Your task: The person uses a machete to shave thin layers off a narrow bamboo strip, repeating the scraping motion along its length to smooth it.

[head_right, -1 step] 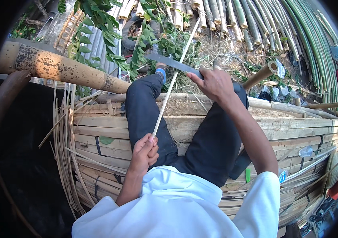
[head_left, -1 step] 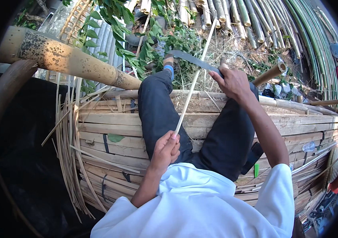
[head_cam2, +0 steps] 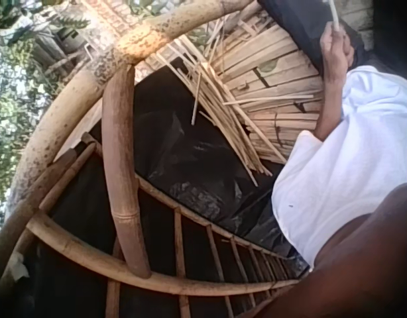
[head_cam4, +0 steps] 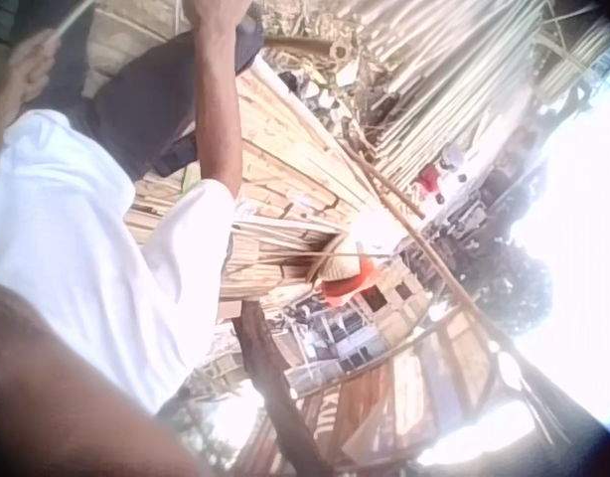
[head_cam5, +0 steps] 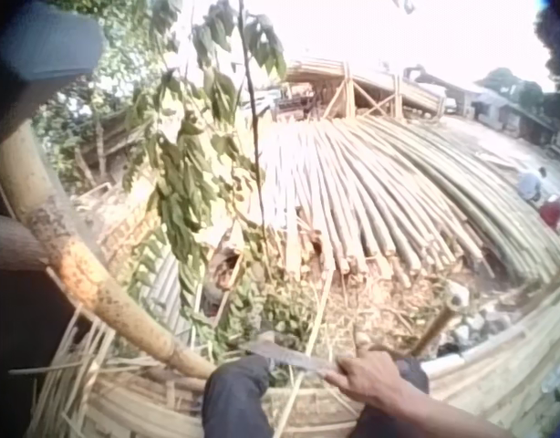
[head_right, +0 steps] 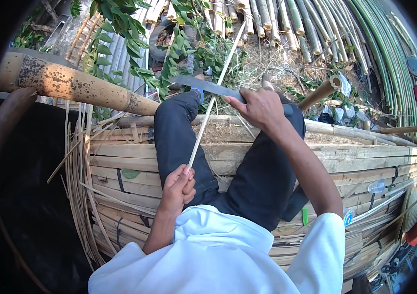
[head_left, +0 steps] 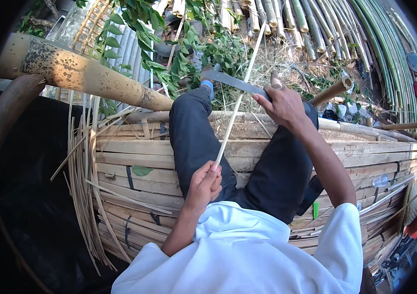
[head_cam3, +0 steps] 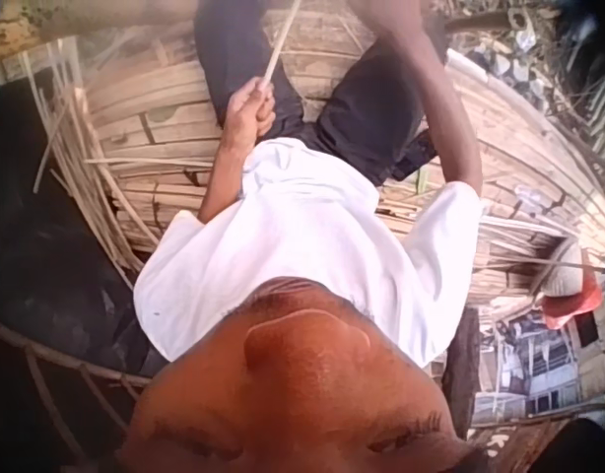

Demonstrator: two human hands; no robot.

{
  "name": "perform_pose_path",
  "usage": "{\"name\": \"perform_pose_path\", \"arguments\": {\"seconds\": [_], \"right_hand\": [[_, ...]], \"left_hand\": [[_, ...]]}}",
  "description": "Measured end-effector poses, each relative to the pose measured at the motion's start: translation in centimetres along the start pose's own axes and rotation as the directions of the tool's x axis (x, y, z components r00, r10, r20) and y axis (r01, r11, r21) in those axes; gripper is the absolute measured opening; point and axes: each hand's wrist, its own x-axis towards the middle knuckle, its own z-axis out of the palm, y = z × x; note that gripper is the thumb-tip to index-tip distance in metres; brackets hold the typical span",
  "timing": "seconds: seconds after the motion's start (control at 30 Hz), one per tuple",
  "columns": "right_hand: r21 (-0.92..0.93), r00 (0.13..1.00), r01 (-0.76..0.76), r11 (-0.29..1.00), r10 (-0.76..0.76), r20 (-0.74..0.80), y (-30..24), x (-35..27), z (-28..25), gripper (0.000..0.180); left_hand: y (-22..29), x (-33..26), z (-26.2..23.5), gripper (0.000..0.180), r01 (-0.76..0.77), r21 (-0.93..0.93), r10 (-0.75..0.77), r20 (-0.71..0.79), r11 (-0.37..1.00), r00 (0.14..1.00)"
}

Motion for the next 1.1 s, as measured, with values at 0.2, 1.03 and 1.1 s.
{"name": "perform_pose_path", "arguments": {"seconds": [0.2, 1.03, 1.1], "right_hand": [[0.110, 0.986, 0.088, 0.990, -0.103, 0.133, -2.2, -1.0, -0.8, 0.048], [0.193, 0.896, -0.443, 0.875, 0.433, 0.094, 5.6, 5.2, 0.3, 0.067], [0.312, 0.780, -0.613, 0.726, 0.618, 0.097, 8.6, 6.5, 0.1, 0.082]], "left_hand": [[0.8, -0.2, -0.3, 0.026, 0.007, -0.002, -0.007, 0.019, 1.000, 1.000], [0.1, -1.4, -1.3, 0.025, 0.020, -0.017, -0.020, 0.011, 1.000, 1.000], [0.2, -1.4, -1.6, 0.025, 0.032, 0.001, -0.032, 0.015, 0.999, 0.999]]}}
